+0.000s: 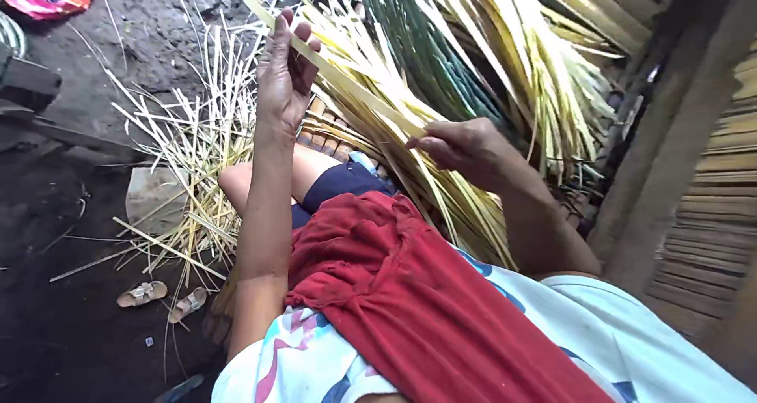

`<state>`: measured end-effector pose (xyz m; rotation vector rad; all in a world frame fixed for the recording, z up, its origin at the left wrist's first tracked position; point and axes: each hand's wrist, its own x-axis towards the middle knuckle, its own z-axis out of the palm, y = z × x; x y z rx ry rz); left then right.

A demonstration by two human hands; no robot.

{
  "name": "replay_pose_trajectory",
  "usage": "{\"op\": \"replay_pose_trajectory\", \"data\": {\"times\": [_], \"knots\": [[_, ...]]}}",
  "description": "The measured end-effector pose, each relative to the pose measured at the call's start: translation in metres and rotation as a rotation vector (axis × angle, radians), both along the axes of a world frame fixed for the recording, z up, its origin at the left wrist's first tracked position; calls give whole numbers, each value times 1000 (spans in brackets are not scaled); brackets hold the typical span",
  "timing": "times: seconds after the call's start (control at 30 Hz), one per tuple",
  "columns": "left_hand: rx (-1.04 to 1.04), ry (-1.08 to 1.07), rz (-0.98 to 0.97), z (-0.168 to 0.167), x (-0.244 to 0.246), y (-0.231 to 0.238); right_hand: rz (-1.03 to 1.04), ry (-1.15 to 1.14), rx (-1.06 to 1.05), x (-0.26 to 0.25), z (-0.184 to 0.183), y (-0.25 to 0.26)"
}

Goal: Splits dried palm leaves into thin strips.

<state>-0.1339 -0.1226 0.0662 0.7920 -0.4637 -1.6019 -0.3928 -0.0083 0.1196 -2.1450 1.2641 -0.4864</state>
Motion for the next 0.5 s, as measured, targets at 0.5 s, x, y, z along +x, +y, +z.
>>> {"op": "replay_pose_trajectory", "data": {"times": [0.5], "knots": [[-696,-568,-274,59,5,89,-738,661,655,-115,-147,57]]}}
